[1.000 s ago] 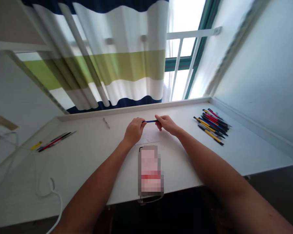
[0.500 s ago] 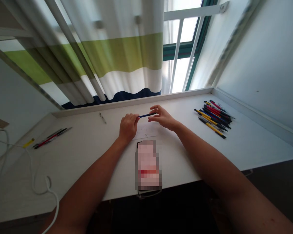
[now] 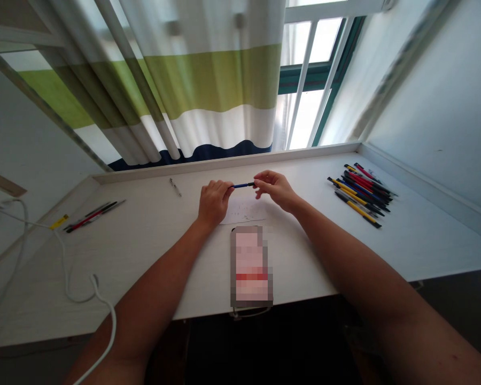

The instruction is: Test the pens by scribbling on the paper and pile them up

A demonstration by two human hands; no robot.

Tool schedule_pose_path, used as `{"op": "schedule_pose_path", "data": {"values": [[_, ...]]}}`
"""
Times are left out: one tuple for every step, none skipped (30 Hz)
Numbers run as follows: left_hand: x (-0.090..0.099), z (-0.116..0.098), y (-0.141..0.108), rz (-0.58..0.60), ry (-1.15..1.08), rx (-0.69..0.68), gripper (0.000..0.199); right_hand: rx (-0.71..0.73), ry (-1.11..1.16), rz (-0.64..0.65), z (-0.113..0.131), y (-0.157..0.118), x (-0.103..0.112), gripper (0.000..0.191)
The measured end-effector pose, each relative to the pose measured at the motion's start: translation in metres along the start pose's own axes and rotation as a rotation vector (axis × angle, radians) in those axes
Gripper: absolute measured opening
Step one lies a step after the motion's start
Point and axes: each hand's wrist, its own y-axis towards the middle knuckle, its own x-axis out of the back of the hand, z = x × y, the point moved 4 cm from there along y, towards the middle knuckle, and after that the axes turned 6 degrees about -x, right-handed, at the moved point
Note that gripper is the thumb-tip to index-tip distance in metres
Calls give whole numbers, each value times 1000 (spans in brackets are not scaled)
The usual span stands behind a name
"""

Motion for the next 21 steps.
{"op": "schedule_pose_path", "data": {"values": [[1,0,0,-2,2,0,33,3,29,24,0,0,-1,53],[1,0,0,-2,2,-5,33,-20,41,39,0,-1,-2,53],[2,0,0,2,1,-14,32,-54,39,42,-1,-1,-3,53],[3,0,0,6,-1,-24,32,-82,33,38,-2,-1,-3,53],[3,0,-1,8,-2,-32,31,-95,37,27,-1,-2,-3,53],[4,0,-1,9,-3,-38,31,-95,55,18,-1,-2,-3,50],[4,0,-1,10,-3,-43,31,-91,83,18,0,-3,-3,47],[4,1,-1,9,-3,-46,32,-91,111,29,1,-3,-3,46],[4,1,-1,7,-4,-48,32,-102,127,47,2,-3,-4,46],[3,2,-2,4,-6,-52,32,-118,124,64,1,-3,-5,46],[3,3,-2,2,-10,-56,32,-130,108,74,1,-2,-4,46],[2,5,-2,-2,-15,-58,32,-131,88,74,0,-1,-4,46],[1,7,-3,-7,-21,-57,33,-120,77,59,0,0,-1,45],[0,9,-3,-14,-25,-54,33,-101,78,34,-1,1,2,44],[1,12,-3,-21,-26,-50,33,-80,93,4,-1,3,6,42],[2,16,-3,-25,-22,-49,33,-64,111,-28,-2,4,11,40],[3,20,-3,-23,-13,-57,32,-56,120,-58,-2,5,16,37],[6,23,-2,-16,-1,-75,31,-55,112,-81,-3,6,20,33],[9,27,-2,-5,15,-100,30,-53,86,-95,-3,7,24,28],[13,30,-1,8,30,-131,28,-45,48,-103,-2,7,27,24],[16,33,0,19,42,-159,26,-25,8,-106,0,7,29,20]]}}
